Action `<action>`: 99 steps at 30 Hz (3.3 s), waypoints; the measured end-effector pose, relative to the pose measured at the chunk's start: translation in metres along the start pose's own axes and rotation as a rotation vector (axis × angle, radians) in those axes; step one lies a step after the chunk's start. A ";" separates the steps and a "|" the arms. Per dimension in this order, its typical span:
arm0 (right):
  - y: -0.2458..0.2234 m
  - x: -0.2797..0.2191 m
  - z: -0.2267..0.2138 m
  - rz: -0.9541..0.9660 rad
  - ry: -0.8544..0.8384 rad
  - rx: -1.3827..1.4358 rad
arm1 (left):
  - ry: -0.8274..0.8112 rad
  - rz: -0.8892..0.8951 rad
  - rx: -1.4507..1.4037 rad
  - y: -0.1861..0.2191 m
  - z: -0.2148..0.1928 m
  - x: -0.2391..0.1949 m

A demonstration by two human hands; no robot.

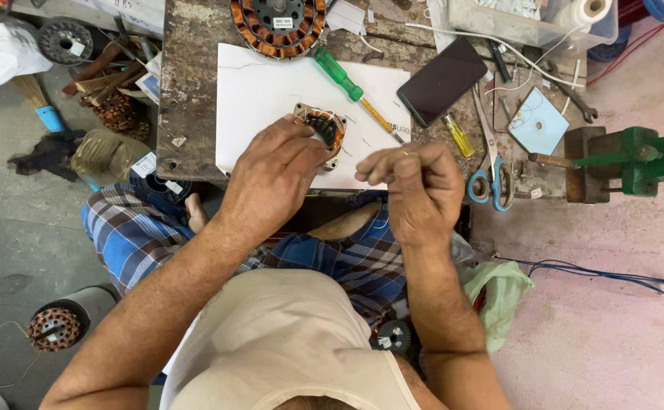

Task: The person connects wires to a stator core by hand, uses a screwdriver to tuck the connections into place, and trims the wire ends with scissors.

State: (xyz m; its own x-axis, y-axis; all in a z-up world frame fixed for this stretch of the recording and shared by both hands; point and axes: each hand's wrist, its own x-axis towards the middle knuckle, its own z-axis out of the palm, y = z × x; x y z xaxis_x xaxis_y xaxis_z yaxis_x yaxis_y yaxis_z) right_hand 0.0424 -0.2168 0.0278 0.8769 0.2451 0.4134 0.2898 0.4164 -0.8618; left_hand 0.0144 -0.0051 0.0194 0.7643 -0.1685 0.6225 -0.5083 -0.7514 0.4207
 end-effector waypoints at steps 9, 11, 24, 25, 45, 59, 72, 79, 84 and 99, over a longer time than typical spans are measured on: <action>-0.071 0.009 0.014 0.231 0.008 -0.327 | 0.049 -0.044 -0.026 0.005 0.019 -0.004; -0.090 -0.002 -0.007 0.236 -0.066 -0.381 | 0.076 -0.053 -0.059 0.007 0.022 -0.004; -0.242 -0.051 -0.123 0.191 -0.328 -1.702 | -0.079 0.033 -0.233 -0.029 0.012 -0.010; -0.234 -0.048 -0.113 0.185 -0.329 -1.694 | -0.091 0.036 -0.238 -0.031 0.011 -0.009; -0.159 -0.049 0.044 -0.333 -0.148 -0.950 | -0.016 -0.204 -0.178 -0.016 -0.005 -0.007; -0.118 -0.044 0.064 -0.309 0.007 -0.037 | -0.067 -0.120 -0.233 -0.026 0.003 -0.017; -0.045 0.015 0.007 -0.560 -0.544 -1.556 | -0.080 0.273 -0.037 -0.020 -0.008 -0.024; -0.040 0.013 0.004 -0.570 -0.529 -1.561 | -0.089 0.258 -0.043 -0.020 -0.008 -0.023; -0.043 0.012 0.006 -0.554 -0.548 -1.562 | -0.081 0.254 -0.048 -0.019 -0.007 -0.025; -0.017 0.018 0.023 -0.406 -0.609 -1.467 | -0.081 0.086 -0.088 -0.023 0.001 -0.022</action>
State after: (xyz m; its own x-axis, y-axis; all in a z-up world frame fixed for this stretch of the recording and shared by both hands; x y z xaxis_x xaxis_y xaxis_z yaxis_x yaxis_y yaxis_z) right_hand 0.0443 -0.1994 0.0570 0.4889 0.7696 0.4106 0.8554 -0.5152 -0.0530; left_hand 0.0095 0.0147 -0.0049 0.7443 -0.2836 0.6047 -0.6032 -0.6741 0.4264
